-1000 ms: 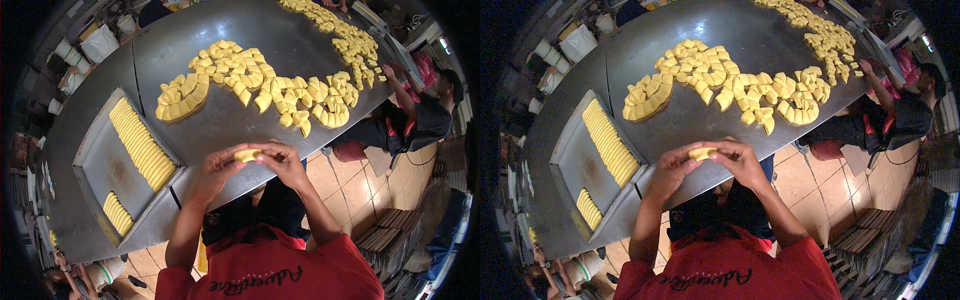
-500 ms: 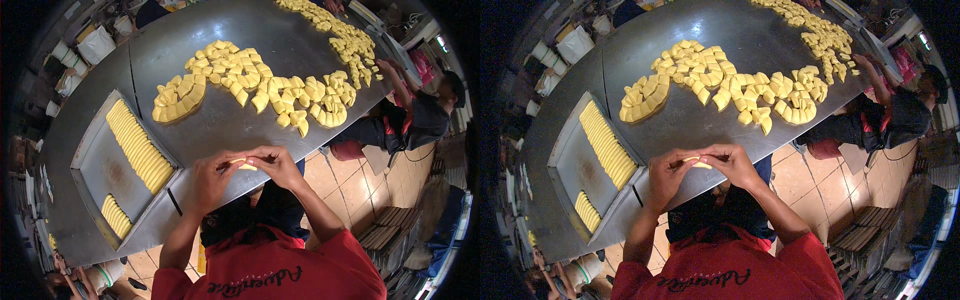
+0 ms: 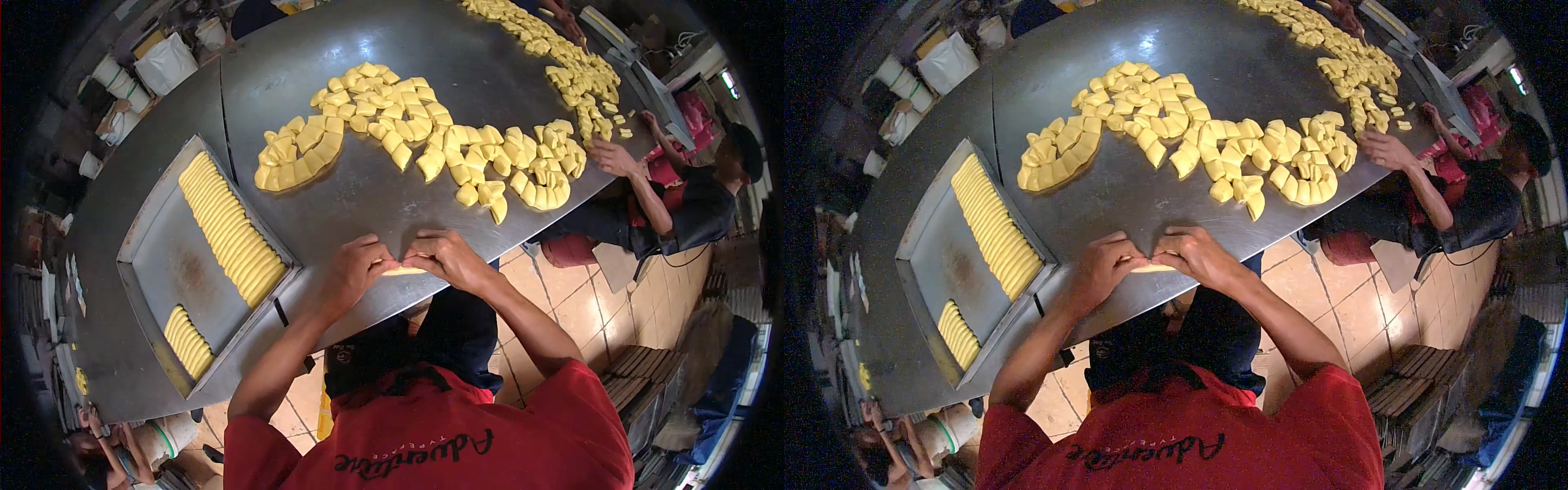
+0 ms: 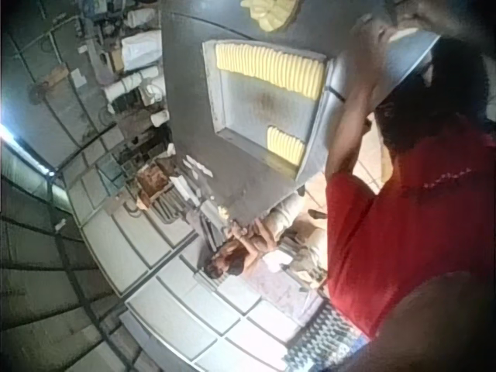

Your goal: The person shapes pieces of dough into elongated rolls by hand and arranges them in rows on a baking tray.

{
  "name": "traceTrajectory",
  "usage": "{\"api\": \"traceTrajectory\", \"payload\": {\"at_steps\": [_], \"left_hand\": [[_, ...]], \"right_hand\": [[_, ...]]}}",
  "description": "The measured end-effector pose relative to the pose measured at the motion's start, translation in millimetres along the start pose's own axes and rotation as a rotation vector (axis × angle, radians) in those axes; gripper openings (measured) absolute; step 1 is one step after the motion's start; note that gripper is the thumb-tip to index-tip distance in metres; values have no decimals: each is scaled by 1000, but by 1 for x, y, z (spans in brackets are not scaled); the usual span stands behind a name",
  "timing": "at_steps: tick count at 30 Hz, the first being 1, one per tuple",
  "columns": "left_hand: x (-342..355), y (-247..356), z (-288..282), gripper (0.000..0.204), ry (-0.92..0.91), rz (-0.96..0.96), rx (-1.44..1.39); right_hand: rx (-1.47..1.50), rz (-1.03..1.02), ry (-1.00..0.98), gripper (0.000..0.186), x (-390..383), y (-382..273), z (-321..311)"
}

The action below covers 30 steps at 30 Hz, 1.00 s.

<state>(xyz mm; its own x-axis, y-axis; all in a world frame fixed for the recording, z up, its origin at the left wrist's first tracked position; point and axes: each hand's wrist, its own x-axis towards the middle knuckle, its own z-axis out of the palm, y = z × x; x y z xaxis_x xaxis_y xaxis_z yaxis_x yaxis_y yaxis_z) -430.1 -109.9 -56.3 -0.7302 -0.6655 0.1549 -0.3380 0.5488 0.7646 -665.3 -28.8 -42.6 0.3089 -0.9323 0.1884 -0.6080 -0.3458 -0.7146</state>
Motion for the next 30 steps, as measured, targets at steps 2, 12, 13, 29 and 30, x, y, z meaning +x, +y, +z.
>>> {"api": "traceTrajectory", "payload": {"at_steps": [2,12,13,29,30], "left_hand": [[2,-7,-2,20,-3,138,42],[18,-1,-5,45,18,45,158],[17,-3,-5,49,113,83,204],[17,-8,-4,48,-19,17,115],[19,-10,-5,48,-20,17,117]], "right_hand": [[-4,-72,84,19,-3,7,2],[-299,41,219,31,-1,8,8],[-298,44,216,31,-2,7,5],[-276,198,226,40,-18,5,4],[-274,198,228,40,-17,6,3]]}}
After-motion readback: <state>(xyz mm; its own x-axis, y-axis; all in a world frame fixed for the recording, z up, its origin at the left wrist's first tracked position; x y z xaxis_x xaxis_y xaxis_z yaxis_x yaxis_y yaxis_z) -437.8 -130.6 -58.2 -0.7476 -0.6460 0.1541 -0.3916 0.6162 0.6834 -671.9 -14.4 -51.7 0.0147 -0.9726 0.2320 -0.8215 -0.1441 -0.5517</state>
